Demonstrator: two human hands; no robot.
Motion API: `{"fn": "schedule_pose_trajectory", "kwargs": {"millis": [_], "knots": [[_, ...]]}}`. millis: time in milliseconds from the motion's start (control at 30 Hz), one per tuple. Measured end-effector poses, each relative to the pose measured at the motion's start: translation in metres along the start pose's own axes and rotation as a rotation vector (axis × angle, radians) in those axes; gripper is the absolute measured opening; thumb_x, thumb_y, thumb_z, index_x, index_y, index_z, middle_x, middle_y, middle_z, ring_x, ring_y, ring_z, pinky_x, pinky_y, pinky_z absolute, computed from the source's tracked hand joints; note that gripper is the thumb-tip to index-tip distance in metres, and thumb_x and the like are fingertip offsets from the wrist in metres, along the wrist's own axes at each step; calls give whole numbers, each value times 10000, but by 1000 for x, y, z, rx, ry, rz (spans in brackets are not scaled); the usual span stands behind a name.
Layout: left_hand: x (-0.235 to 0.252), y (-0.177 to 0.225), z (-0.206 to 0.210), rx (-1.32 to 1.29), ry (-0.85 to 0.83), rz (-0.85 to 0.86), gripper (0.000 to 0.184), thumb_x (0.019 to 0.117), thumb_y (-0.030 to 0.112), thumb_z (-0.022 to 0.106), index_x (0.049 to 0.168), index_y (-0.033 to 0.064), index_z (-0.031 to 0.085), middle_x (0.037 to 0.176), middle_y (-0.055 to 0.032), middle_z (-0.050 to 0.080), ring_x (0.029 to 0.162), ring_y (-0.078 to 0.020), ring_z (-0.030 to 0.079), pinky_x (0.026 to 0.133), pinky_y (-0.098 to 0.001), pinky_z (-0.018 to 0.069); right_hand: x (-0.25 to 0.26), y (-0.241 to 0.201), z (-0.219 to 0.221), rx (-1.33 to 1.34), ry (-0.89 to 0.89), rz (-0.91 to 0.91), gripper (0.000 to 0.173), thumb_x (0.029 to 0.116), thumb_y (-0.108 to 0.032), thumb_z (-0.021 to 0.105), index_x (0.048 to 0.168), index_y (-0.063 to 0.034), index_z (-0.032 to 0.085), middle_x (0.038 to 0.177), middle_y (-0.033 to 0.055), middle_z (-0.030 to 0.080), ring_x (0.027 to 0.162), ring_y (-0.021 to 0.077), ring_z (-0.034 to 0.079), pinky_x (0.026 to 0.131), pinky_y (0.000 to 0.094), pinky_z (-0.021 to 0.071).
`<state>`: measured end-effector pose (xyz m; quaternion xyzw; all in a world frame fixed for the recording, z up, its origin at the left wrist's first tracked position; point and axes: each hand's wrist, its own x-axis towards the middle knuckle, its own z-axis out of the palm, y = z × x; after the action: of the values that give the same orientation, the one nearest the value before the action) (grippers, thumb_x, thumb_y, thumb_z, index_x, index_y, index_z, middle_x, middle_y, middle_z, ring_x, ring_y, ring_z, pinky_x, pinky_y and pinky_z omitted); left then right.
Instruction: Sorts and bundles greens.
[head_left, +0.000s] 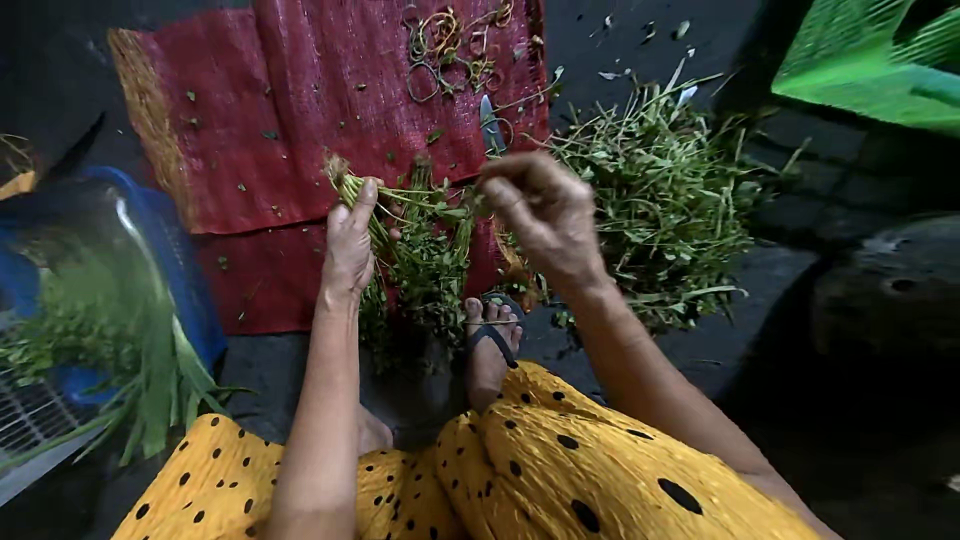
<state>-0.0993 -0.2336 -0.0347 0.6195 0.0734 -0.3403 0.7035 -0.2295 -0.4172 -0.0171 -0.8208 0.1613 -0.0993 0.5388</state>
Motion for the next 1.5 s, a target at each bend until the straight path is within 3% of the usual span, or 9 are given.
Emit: {"fn": "schedule_pose_trajectory", "kwargs": {"millis": [100, 200, 367, 500, 900, 1033, 1133, 1367, 1500], "knots": [[0, 3, 0, -14, 24, 27, 261, 1120, 232, 399, 1101, 73, 606, 881, -31, 670, 668, -105, 642, 556, -230, 550, -16, -5, 29, -5, -265, -107, 203, 1009, -175, 605, 1112, -67, 742, 985, 41, 713, 736, 101, 657, 636, 303, 587], [-2, 7, -4, 4, 7, 37, 254, 1119, 219, 396, 1094, 77, 605, 874, -20, 656, 662, -89, 628, 539, -210, 532, -14, -10, 26, -43, -126, -125, 196, 998, -210, 630, 998, -40, 727, 867, 47, 690, 660, 94, 622, 568, 285, 546], [-2, 2, -6, 104, -103, 82, 231, 1109, 204, 416, 1081, 72, 604, 858, -7, 631, 660, -69, 607, 542, -201, 525, 19, -1, 27, -103, -147, -9, 424, 1021, -369, 603, 1284, -40, 650, 1162, 120, 691, 1071, 219, 658, 919, 426, 549], [-1, 1, -5, 228, -190, 62, 242, 1107, 195, 436, 1082, 55, 632, 820, 1, 636, 630, -50, 607, 509, -184, 514, 27, 18, 34, -102, -285, -31, 265, 1049, -248, 561, 1116, -47, 720, 964, 94, 704, 852, 177, 679, 812, 406, 567], [3, -1, -14, -74, -261, -191, 283, 1127, 248, 351, 1012, 130, 581, 805, 13, 581, 599, -58, 536, 484, -177, 445, 20, 58, -63, -695, 9, 296, 467, 1098, -375, 412, 1240, -21, 680, 1146, 326, 669, 1115, 543, 619, 936, 727, 433], [8, 0, -25, -388, -373, -199, 306, 1127, 219, 281, 999, 152, 551, 775, 20, 596, 593, -51, 545, 494, -170, 456, -6, 60, -73, -729, -29, 340, 583, 995, -175, 626, 1524, -31, 428, 1509, 373, 373, 1389, 632, 303, 1029, 787, 318], [11, -4, -27, -517, -398, -202, 304, 1116, 174, 264, 996, 150, 542, 767, 18, 579, 603, -68, 558, 508, -183, 475, 1, 47, -58, -607, 38, 247, 591, 943, -70, 617, 1507, -10, 450, 1534, 335, 374, 1420, 543, 340, 1135, 659, 318], [9, -2, -11, -73, -153, -160, 292, 1131, 261, 338, 1022, 122, 570, 817, 13, 590, 596, -48, 541, 491, -163, 450, 19, 15, 19, -485, -76, -8, 194, 982, -41, 534, 949, 17, 716, 953, 234, 698, 924, 434, 681, 804, 642, 490], [6, -3, -1, 234, -8, -44, 252, 1122, 234, 402, 1081, 83, 600, 823, 11, 595, 583, -35, 544, 464, -154, 440, 19, 7, 40, -72, -167, 107, 276, 1009, -55, 419, 1031, -43, 694, 851, 34, 662, 688, 81, 577, 639, 301, 487]]}}
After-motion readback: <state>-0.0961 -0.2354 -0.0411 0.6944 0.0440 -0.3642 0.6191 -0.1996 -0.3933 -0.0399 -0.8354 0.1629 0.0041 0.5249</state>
